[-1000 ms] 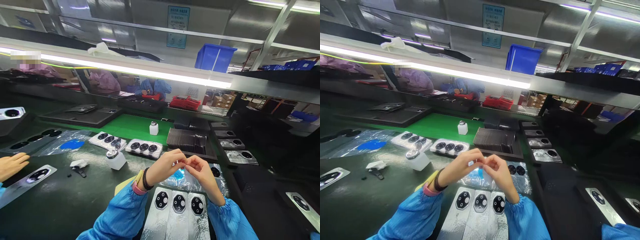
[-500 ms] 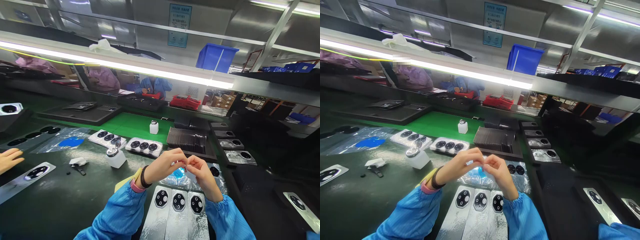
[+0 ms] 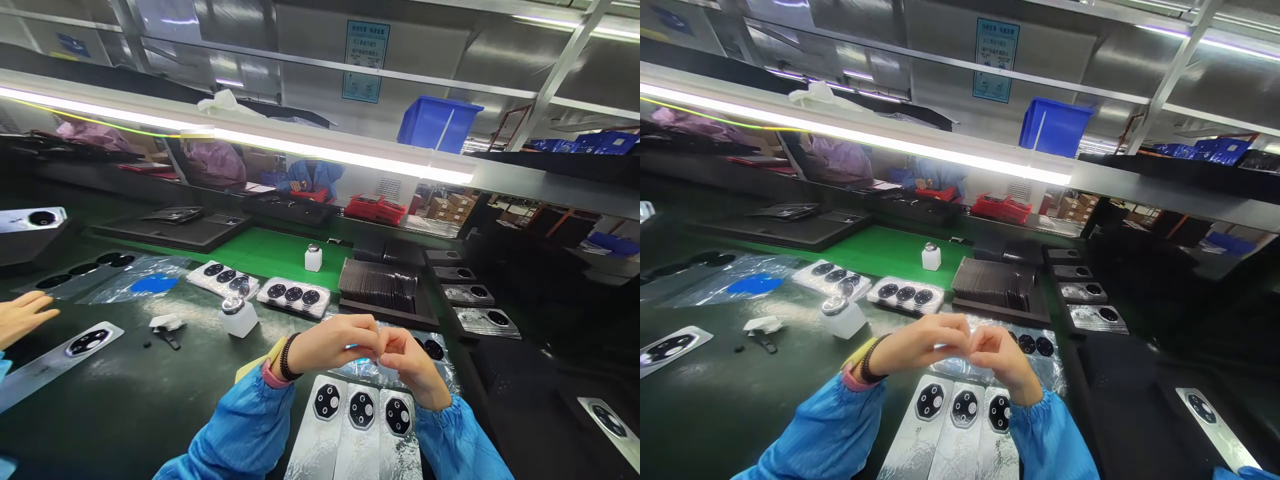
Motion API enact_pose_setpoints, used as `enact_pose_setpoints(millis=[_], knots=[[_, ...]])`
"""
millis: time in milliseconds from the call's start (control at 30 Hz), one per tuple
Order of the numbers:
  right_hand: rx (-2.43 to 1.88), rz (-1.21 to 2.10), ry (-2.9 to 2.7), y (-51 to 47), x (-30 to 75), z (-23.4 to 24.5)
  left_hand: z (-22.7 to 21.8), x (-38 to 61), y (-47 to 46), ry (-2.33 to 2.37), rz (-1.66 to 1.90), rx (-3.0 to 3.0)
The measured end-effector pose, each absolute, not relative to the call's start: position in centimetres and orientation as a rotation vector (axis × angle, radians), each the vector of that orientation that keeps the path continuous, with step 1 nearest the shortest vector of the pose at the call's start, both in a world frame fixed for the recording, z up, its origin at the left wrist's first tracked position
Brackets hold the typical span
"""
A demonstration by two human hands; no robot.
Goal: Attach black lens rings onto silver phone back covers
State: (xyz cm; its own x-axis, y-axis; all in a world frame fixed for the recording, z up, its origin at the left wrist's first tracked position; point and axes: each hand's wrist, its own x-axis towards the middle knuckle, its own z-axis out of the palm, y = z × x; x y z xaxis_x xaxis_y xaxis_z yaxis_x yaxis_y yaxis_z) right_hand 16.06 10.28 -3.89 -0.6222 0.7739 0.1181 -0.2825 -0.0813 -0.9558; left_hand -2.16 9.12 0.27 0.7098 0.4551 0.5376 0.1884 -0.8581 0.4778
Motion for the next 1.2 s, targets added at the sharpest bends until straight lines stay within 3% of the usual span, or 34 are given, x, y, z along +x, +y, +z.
enact_pose_setpoints(millis=[300, 867, 1067, 1200], knots=[[-0.492, 1.977, -1.497, 9.6, 15.7, -4.4, 0.8, -2.8, 8.3, 0.36, 0.854, 2.577], [-0.539, 1.936, -1.498, 8.7, 15.0, -4.1, 1.1, -3.3, 7.6, 0.428, 0.732, 2.552], [-0.605, 1.765, -1.463, 8.7, 15.5, -3.6, 1.9, -2.8, 6.9, 0.483, 0.963, 2.539], [-0.676, 1.631, -1.438, 9.1, 16.4, -2.9, 1.1, -1.2, 4.4, 0.34, 1.333, 2.128]])
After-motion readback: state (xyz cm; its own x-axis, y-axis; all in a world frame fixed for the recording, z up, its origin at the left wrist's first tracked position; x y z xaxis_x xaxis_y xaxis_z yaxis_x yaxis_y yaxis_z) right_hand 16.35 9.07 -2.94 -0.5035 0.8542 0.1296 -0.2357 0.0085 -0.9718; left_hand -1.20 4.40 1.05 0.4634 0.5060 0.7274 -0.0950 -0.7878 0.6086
